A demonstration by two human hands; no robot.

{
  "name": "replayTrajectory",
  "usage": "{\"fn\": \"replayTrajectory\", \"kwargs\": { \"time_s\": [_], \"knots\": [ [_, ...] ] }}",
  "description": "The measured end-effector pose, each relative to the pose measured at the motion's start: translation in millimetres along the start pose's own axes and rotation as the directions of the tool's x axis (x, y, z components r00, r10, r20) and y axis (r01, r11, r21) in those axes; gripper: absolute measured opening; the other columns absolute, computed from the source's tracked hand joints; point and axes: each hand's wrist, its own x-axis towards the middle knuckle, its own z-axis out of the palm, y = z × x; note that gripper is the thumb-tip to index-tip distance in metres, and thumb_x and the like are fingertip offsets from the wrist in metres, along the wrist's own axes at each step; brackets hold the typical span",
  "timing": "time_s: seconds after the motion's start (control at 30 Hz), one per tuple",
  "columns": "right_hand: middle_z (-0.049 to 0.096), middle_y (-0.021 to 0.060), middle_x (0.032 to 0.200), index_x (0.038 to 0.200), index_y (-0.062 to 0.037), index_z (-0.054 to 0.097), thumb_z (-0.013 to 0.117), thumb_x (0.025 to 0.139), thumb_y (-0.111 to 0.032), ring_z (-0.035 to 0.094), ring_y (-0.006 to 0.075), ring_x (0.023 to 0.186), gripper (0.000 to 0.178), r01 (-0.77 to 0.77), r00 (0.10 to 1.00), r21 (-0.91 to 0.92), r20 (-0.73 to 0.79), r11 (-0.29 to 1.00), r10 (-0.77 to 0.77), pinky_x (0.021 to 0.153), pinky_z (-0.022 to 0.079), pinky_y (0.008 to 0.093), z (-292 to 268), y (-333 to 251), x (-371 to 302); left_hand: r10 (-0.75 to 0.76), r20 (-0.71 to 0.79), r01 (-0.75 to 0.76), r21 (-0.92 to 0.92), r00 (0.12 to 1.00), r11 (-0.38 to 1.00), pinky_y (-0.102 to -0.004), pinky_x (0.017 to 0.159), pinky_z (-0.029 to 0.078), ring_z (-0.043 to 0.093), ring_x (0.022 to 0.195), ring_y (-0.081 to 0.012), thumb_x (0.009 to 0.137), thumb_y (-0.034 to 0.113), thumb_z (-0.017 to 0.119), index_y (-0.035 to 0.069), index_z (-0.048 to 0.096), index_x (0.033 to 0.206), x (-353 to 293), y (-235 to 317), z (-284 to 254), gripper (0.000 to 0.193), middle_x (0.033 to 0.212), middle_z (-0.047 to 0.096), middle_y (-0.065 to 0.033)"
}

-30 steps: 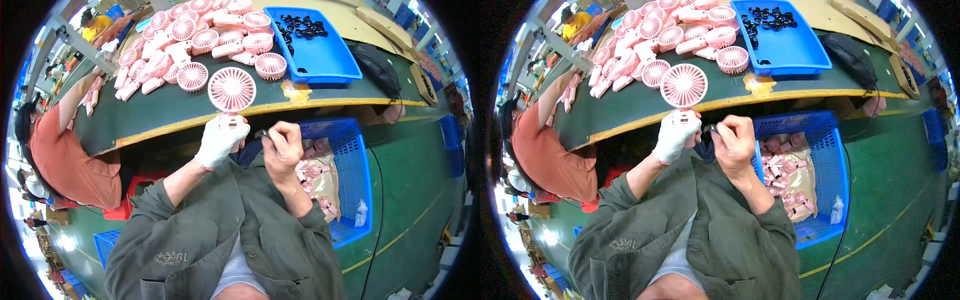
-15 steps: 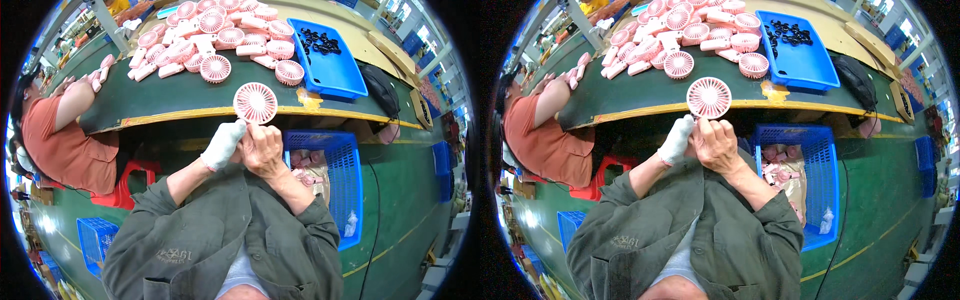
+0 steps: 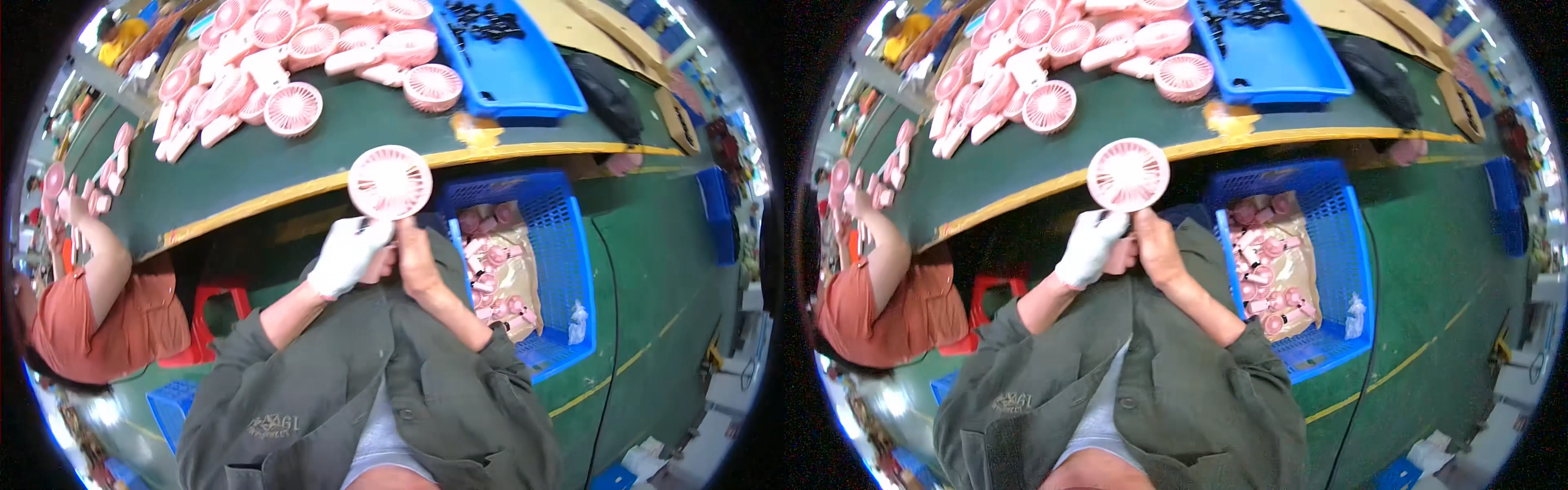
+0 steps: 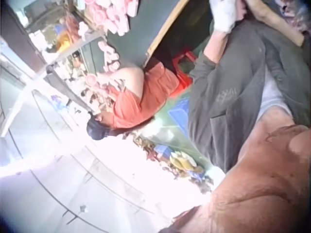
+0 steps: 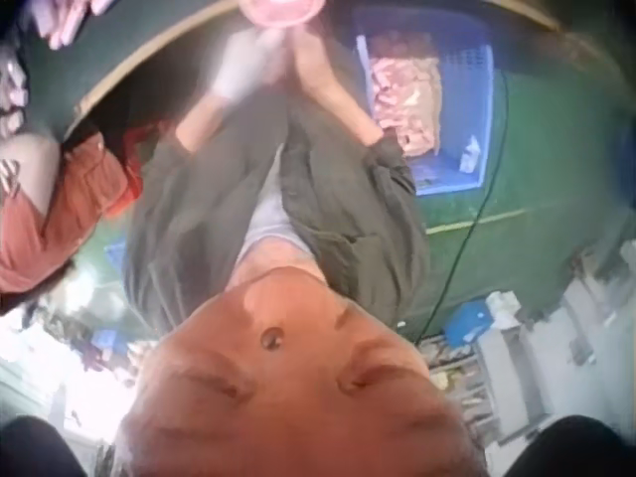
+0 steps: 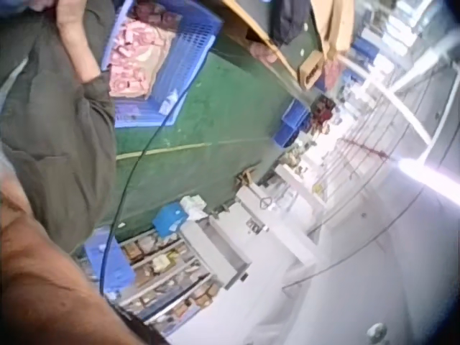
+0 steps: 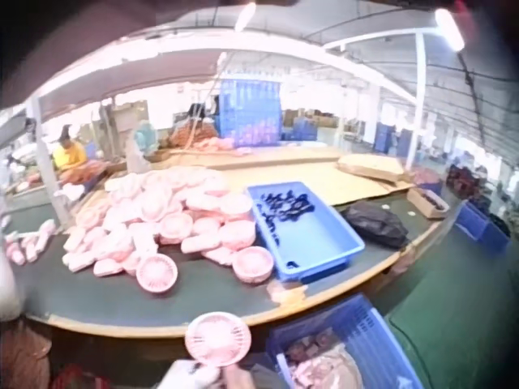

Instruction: Assemble small handheld fans by snapping on black plastic base components at an assembly line.

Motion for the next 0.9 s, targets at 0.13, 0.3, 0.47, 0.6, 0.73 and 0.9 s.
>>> {"fn": "replayTrajectory", "kwargs": {
  "time_s": [0.13, 0.3, 0.47, 0.6, 0.73, 0.9],
  "knots": [
    [0.039, -0.0045, 0.045, 0.096, -0.0089, 0.058, 0.029, 0.097, -0.064, 0.039, 0.0093, 0.032, 0.063, -0.171, 0.983, 0.419, 0.009, 0.892, 0.184, 0.029, 0.031, 0.0238, -9.8, -5.2, -2.0, -0.13, 0.333, 0.209, -0.212, 0.934, 0.955, -0.0319, 0.046, 0.051, 0.062, 0.052, -0.0217, 0.1, 0.059, 0.022, 0.003, 0.06, 0.096, 21.0, -7.0, 6.3, 0.068, 0.07, 0.064, -0.0101],
    [0.045, -0.0013, 0.048, 0.11, -0.0039, 0.059, 0.04, 0.098, -0.055, 0.043, 0.0102, 0.034, 0.055, -0.1, 0.992, 0.376, -0.036, 0.921, 0.122, 0.03, 0.037, 0.0256, -6.5, -21.9, 4.2, -0.114, 0.356, 0.177, -0.15, 0.928, 0.973, -0.0317, 0.044, 0.049, 0.059, 0.048, -0.0215, 0.101, 0.057, 0.02, 0.003, 0.06, 0.095, 31.0, -4.6, 0.7, 0.067, 0.066, 0.062, -0.0103],
    [0.066, 0.0146, 0.104, 0.119, 0.003, 0.055, 0.059, 0.088, -0.032, 0.051, 0.0087, 0.044, 0.047, 0.045, 0.999, 0.32, 0.006, 0.946, -0.05, 0.034, 0.041, 0.0218, -6.2, -28.6, 17.2, -0.103, 0.309, 0.097, 0.035, 0.945, 0.995, -0.0303, 0.043, 0.046, 0.056, 0.044, -0.018, 0.103, 0.05, 0.019, 0.003, 0.06, 0.086, 33.6, 7.0, -3.3, 0.065, 0.059, 0.059, -0.0082],
    [0.061, 0.0185, 0.119, 0.123, 0.004, 0.052, 0.071, 0.079, -0.026, 0.064, 0.02, 0.089, 0.057, 0.341, 0.936, 0.085, -0.12, 0.936, -0.33, 0.076, 0.055, 0.031, -6.6, -20.3, 27.3, 0.0, 0.305, -0.061, 0.191, 0.952, 0.98, -0.0296, 0.045, 0.044, 0.055, 0.046, -0.0167, 0.104, 0.04, 0.026, -0.002, 0.057, 0.075, 31.3, 27.1, 3.1, 0.059, 0.055, 0.058, -0.0082],
    [0.06, 0.0185, 0.121, 0.123, 0.005, 0.053, 0.075, 0.077, -0.028, 0.058, 0.0246, 0.11, 0.061, 0.377, 0.925, 0.02, -0.058, 0.926, -0.375, 0.098, 0.044, 0.0383, -15.1, -21.8, 29.8, 0.094, 0.354, -0.183, 0.227, 0.93, 0.957, -0.0308, 0.047, 0.043, 0.055, 0.048, -0.0172, 0.104, 0.037, 0.029, -0.001, 0.056, 0.077, 40.6, 26.7, 2.3, 0.054, 0.057, 0.058, -0.0084],
    [0.06, 0.0198, 0.12, 0.119, 0.0051, 0.056, 0.076, 0.07, -0.061, 0.064, 0.0233, 0.098, 0.084, 0.285, 0.957, 0.187, -0.004, 0.94, -0.289, 0.083, 0.054, 0.0364, -22.6, -21.5, 36.6, 0.17, 0.414, -0.268, 0.191, 0.894, 0.944, -0.029, 0.049, 0.045, 0.057, 0.053, -0.0171, 0.103, 0.033, 0.034, 0.0, 0.055, 0.09, 50.9, 5.7, 2.2, 0.041, 0.059, 0.057, -0.0061]
  ]
}}
